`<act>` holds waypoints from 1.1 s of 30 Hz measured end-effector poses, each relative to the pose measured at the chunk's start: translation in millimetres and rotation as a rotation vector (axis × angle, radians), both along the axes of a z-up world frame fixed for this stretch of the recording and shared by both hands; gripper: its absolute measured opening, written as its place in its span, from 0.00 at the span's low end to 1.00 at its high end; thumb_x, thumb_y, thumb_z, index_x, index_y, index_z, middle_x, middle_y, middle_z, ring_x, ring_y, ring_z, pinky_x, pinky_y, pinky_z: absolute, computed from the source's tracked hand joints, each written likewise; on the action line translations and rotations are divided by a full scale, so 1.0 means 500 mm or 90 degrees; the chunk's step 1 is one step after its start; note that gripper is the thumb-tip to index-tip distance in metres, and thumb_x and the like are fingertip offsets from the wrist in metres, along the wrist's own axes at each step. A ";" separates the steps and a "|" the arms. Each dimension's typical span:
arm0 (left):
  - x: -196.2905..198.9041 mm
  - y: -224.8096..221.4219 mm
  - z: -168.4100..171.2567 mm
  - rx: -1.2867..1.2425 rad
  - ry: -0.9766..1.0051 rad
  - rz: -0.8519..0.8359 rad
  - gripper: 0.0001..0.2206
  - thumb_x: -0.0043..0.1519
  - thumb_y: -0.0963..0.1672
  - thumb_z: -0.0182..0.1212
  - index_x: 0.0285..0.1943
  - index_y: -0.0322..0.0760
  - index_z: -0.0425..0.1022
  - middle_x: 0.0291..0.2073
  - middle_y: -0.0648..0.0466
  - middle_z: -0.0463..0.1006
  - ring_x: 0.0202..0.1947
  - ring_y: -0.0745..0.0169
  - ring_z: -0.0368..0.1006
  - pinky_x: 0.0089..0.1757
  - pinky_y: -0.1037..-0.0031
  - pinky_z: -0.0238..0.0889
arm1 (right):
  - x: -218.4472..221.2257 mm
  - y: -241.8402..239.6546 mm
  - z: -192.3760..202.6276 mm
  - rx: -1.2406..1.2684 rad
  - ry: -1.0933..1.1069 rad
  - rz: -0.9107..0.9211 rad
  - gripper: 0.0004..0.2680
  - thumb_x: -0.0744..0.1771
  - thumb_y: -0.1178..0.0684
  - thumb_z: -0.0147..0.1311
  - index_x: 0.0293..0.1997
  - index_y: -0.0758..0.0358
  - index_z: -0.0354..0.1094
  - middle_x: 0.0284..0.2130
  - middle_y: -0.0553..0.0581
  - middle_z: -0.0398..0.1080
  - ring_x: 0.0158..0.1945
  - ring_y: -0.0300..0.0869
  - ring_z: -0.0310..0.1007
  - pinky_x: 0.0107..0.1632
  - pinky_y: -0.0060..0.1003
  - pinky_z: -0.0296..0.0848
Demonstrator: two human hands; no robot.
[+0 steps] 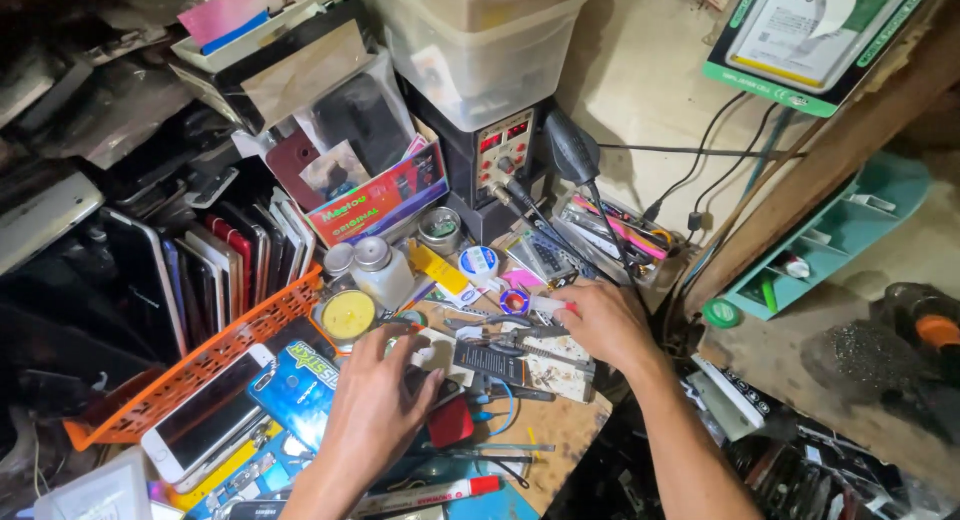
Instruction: Cleaning and inspecting internal mobile phone components including the battery and frame on a repair bench.
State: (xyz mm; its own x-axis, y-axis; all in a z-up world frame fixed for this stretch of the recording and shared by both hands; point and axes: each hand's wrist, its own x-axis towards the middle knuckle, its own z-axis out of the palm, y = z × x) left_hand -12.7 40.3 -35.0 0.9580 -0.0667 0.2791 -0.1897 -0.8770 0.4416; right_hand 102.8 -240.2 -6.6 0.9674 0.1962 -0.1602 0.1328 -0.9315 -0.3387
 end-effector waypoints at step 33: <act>0.043 -0.074 -0.005 0.095 0.001 -0.239 0.31 0.58 0.55 0.64 0.65 0.32 0.71 0.61 0.41 0.74 0.63 0.36 0.64 0.60 0.51 0.53 | 0.058 0.140 -0.039 0.350 -0.369 0.103 0.06 0.64 0.53 0.57 0.42 0.54 0.75 0.37 0.51 0.81 0.39 0.50 0.80 0.43 0.42 0.72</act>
